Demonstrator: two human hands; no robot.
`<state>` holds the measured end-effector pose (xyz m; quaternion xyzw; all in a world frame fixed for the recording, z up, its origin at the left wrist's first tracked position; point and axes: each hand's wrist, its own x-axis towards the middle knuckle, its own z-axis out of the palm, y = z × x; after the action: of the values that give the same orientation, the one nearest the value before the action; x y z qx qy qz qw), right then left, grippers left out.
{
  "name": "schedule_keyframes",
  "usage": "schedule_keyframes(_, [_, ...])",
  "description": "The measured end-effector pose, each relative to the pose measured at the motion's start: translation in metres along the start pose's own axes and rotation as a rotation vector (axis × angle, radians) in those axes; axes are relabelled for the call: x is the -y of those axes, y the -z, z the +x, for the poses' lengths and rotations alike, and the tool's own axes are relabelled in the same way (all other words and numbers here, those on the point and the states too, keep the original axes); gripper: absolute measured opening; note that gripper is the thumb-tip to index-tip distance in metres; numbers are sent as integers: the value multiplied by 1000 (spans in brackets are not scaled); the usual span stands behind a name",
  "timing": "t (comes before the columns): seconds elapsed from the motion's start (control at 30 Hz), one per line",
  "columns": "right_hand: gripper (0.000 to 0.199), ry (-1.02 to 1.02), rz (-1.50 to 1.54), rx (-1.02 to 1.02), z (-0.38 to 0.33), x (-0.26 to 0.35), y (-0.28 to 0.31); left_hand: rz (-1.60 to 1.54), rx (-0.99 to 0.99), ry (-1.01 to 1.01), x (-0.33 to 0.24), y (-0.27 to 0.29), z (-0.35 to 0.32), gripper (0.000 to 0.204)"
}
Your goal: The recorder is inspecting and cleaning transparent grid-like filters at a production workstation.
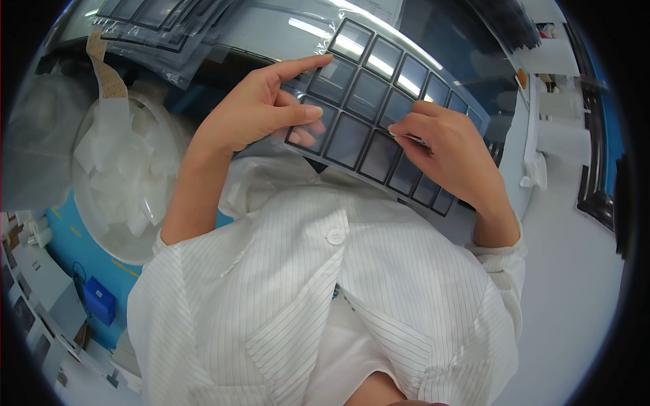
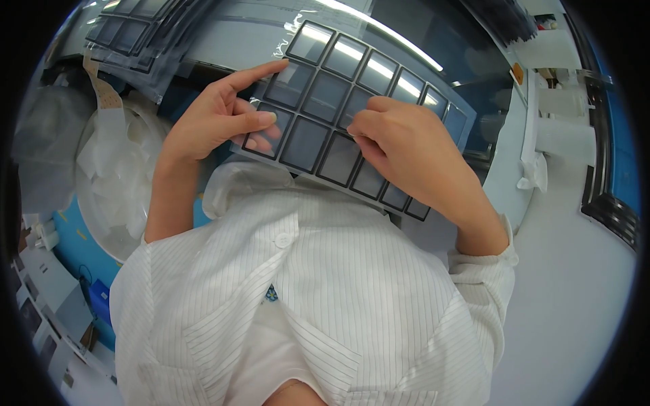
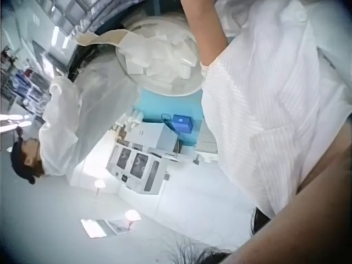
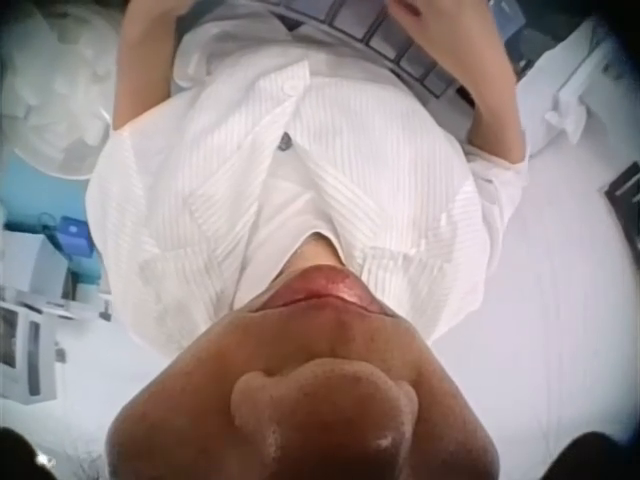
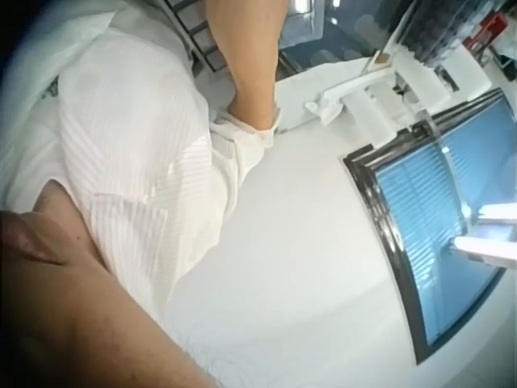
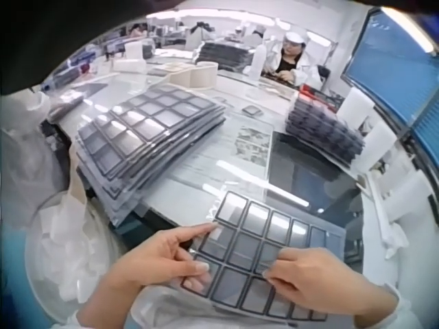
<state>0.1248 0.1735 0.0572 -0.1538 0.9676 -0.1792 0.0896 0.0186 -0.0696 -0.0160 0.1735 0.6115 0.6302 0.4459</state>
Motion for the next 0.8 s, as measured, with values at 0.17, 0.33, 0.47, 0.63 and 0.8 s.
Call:
schedule_keyframes(0.17, [8, -53, -12, 10, -20, -6, 6, 9, 1, 5, 1, -1, 2, 69])
schedule_keyframes(0.33, [8, -86, -38, 11, -43, -15, 11, 6, -38, 22, -2, -4, 2, 70])
schedule_keyframes(0.47, [9, -112, -95, 11, -61, -23, 14, -14, -53, 57, -3, -8, 3, 71])
schedule_keyframes(0.63, [10, -188, -84, 20, -82, -31, 20, -3, -72, 41, -3, -9, 4, 71])
schedule_keyframes(0.8, [11, -247, -72, 5, -100, -40, 21, -9, -62, 43, 0, -9, 8, 70])
